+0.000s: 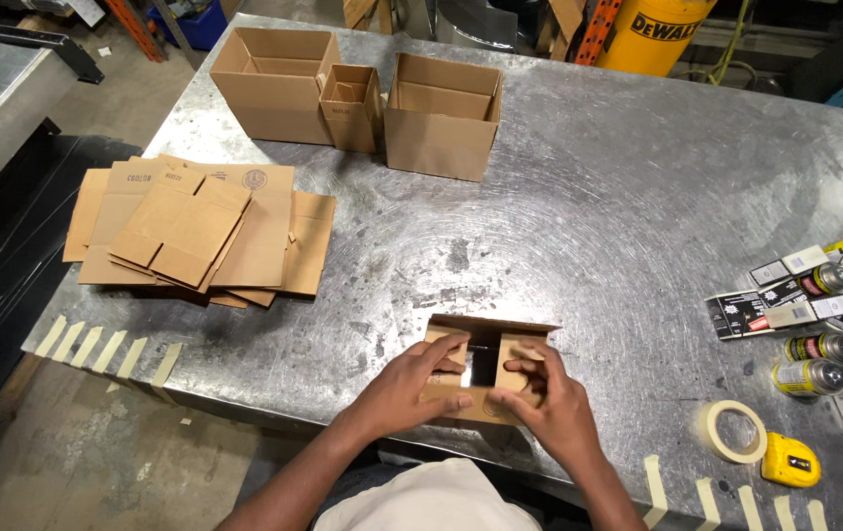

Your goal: The person assembles multiple small cardboard boxes by hand, applies tape to secure the bottoms, places a single spray can or small boxed item into each, and stacks the completed boxes on a metal workbench.

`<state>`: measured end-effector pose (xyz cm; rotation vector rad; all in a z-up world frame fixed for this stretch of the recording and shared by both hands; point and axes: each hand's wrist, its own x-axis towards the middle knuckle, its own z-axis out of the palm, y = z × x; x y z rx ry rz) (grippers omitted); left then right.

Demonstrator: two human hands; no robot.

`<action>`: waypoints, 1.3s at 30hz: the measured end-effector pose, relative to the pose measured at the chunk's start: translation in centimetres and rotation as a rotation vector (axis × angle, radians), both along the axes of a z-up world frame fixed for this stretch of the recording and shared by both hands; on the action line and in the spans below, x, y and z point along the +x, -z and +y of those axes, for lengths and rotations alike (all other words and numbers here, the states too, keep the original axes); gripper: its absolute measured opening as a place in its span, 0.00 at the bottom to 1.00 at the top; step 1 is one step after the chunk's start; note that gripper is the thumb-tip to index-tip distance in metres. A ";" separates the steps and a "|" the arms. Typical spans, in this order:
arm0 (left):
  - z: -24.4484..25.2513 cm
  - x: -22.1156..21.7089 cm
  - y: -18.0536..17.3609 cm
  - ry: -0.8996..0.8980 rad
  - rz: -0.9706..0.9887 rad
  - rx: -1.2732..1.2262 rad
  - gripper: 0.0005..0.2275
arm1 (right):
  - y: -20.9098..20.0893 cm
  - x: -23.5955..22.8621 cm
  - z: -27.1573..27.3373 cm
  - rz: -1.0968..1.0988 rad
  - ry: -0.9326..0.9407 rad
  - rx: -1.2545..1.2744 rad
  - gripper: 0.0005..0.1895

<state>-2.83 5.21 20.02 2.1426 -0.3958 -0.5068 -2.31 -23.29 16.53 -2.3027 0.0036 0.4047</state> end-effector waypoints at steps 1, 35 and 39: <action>-0.1 -0.1 0.6 -0.108 0.001 -0.013 0.42 | 0.6 0.0 0.3 -0.069 0.050 -0.016 0.55; 9.2 -0.6 9.6 -0.481 -0.442 -0.372 0.27 | 8.5 -2.7 12.1 -0.748 -0.207 -0.549 0.52; 15.1 -5.2 11.5 -0.719 -0.553 -0.442 0.23 | 7.7 -1.8 11.7 -0.790 -0.258 -0.535 0.53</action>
